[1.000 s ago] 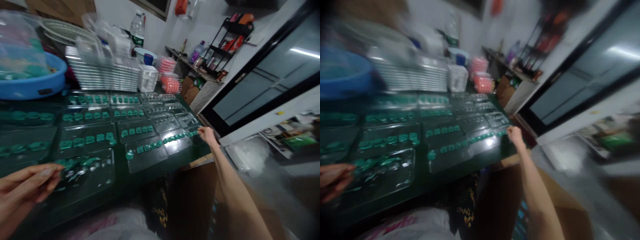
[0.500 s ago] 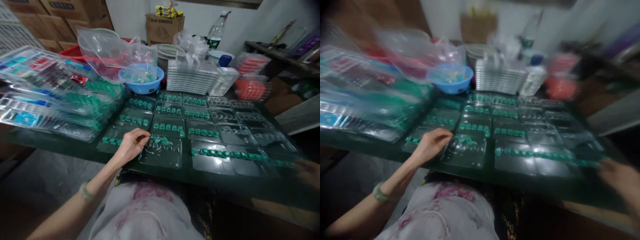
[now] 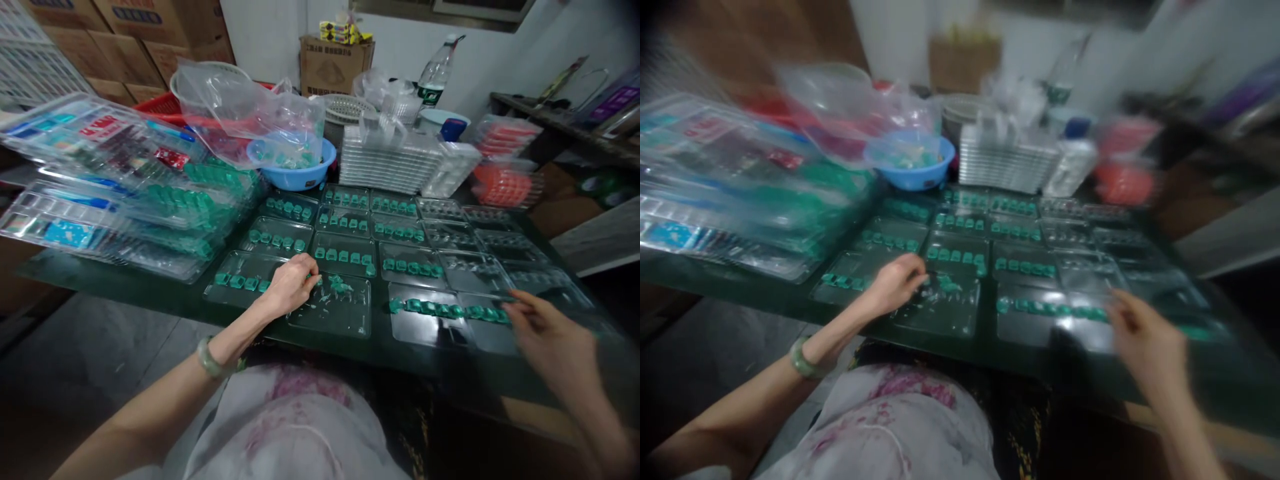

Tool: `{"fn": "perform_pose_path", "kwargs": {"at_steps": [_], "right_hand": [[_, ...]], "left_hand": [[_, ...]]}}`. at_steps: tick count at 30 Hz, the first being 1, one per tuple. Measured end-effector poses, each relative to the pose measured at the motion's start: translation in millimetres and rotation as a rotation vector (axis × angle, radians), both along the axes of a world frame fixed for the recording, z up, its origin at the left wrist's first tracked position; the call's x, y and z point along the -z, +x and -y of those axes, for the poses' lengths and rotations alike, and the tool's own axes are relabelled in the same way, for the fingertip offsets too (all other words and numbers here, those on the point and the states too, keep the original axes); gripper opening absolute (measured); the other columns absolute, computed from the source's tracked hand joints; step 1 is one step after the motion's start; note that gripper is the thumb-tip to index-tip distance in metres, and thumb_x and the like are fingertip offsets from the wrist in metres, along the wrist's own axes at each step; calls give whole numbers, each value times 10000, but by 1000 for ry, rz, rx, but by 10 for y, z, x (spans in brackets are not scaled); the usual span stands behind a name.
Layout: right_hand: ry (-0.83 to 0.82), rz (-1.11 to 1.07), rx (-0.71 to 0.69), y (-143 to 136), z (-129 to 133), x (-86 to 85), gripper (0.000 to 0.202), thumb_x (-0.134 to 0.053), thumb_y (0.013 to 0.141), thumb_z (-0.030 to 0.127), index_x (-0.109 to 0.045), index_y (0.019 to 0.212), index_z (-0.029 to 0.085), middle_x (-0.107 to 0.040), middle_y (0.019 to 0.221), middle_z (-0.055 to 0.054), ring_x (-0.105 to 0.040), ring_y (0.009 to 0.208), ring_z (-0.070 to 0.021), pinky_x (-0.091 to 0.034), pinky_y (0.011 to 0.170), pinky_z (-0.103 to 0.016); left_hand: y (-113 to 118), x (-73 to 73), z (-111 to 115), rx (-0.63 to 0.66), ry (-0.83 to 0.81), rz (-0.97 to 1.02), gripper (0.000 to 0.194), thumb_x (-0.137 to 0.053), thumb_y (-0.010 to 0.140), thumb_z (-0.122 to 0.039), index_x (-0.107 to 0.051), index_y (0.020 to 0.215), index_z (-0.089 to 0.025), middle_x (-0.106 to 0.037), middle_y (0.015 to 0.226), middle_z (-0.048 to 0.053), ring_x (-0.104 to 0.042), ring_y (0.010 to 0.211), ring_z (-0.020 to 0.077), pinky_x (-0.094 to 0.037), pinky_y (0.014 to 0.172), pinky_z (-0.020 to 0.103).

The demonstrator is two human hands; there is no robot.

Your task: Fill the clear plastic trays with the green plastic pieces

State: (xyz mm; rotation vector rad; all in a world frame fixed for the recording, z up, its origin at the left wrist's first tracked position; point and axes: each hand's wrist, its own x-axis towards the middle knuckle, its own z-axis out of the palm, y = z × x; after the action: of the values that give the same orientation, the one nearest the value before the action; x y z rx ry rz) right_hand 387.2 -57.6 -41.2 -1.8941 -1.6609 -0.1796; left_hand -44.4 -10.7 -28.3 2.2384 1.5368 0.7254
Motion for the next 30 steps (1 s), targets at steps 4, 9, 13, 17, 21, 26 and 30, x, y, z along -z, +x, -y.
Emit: {"fn": "perform_pose_path", "kwargs": {"at_steps": [4,9,13,17,21,26,30], "right_hand": [[-36,-274,-300,-1243,48,-151,290,-546,791,317,-583,1072,253,-649,817,-39,-604,605,-136,-477,595,-277],[-79,-516,-626,-2403,-56,-175,303,-600,755,346,-584,1029,217,-621,777,-14,-526,550,-99,-455,545,-231],[-144,-659,-715,-2671,-179,-97,155,-554,795,319,-630,849,195,-610,704,-5,-542,569,-97,-435,537,-205],[-251,-781,-731,-2636,-183,-3,123,-507,824,270,-598,803,190,-558,571,36,-519,499,-84,-404,495,-189],[-181,-530,-661,-2574,-110,48,142,-515,813,236,-576,697,182,-559,620,18,-517,561,-93,-391,545,-203],[-115,-229,-589,-2570,5,-70,149,-466,828,188,-615,830,200,-583,762,-24,-556,697,-132,-425,643,-242],[-64,-370,-633,-2584,89,-260,398,-432,834,160,-454,1226,223,-514,1118,-78,-546,930,-158,-463,789,-276]], "left_hand": [[22,-88,83,-81,-175,383,176,-474,828,-302,-510,734,-156,-532,675,4,-434,516,94,-363,482,222],[160,-203,228,-56,-406,860,180,-618,738,-295,-564,672,-136,-542,729,5,-419,564,80,-333,511,211],[182,-231,291,-12,-438,923,169,-624,735,-280,-591,652,-137,-549,751,11,-441,604,92,-336,540,220],[125,-172,271,-29,-513,1028,176,-645,716,-273,-601,624,-130,-568,773,17,-446,580,80,-324,499,209],[48,-133,222,-102,-593,1285,157,-657,713,-254,-624,641,-120,-575,799,23,-448,554,59,-351,502,198],[33,-176,237,-63,-844,1462,111,-653,726,-218,-660,740,-108,-585,797,57,-517,656,108,-418,545,213],[130,-188,274,-48,-897,1456,99,-651,729,-198,-659,740,-100,-570,735,40,-515,626,97,-423,540,203]]}}
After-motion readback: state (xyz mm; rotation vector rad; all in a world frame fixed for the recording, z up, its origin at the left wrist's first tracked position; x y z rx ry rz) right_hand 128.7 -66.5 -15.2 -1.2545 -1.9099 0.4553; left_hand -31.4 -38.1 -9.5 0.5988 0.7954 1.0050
